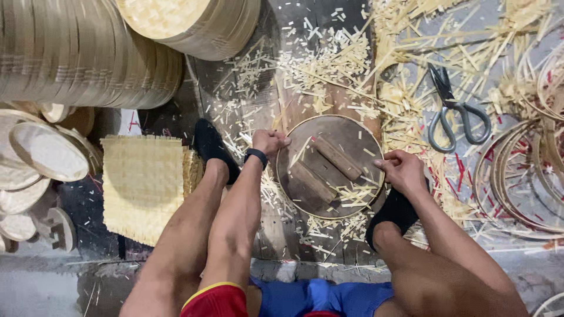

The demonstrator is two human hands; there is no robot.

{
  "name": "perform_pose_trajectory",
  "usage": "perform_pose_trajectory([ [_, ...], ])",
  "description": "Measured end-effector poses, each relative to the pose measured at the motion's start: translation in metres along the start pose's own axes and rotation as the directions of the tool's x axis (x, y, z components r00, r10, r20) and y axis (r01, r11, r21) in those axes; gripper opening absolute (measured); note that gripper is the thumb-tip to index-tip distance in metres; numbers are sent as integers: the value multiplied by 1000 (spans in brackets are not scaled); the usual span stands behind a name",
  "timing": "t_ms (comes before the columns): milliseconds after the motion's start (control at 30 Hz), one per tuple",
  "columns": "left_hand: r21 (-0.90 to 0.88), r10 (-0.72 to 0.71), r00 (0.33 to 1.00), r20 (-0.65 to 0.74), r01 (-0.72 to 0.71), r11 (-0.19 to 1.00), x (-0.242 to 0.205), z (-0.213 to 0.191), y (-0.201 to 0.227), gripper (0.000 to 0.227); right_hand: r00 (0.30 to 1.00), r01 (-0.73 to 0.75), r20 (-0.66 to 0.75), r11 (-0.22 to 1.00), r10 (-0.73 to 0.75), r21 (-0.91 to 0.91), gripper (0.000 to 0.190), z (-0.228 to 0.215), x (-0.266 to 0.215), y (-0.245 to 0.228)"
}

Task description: The person assembles a bamboo steamer base by placing a woven mat into a circular frame and using a circular press and scissors to trim and secure the materials.

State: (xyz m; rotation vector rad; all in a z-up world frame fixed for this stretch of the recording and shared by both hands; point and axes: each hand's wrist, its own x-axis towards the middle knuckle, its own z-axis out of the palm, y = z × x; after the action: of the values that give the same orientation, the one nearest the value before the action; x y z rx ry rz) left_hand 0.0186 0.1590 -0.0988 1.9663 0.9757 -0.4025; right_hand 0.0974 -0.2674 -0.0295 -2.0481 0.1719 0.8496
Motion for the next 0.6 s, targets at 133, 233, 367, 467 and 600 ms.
perform_pose_trajectory([
  [133, 72, 6, 998, -70, -1, 997, -9, 1, 6, 26, 979, 160, -116, 983, -170, -89, 33, 5, -11, 3],
  [233, -148, 33, 993, -113, -50, 988, -18, 12, -4, 28, 979, 138, -140, 988, -147, -70, 31, 11, -15, 5],
  [367, 30, 28, 952, -304, -20, 999, -59, 22, -39, 30, 980, 128, -144, 988, -139, -84, 32, 9, -12, 8],
  [467, -281, -162, 970, -179, 107, 954, -87, 20, -60, 31, 975, 156, -147, 984, -167, -88, 32, 11, -11, 11],
  [600, -283, -336, 934, -123, 292, 914, -94, 11, -35, 29, 971, 182, -148, 982, -188, -57, 30, 15, -7, 21],
])
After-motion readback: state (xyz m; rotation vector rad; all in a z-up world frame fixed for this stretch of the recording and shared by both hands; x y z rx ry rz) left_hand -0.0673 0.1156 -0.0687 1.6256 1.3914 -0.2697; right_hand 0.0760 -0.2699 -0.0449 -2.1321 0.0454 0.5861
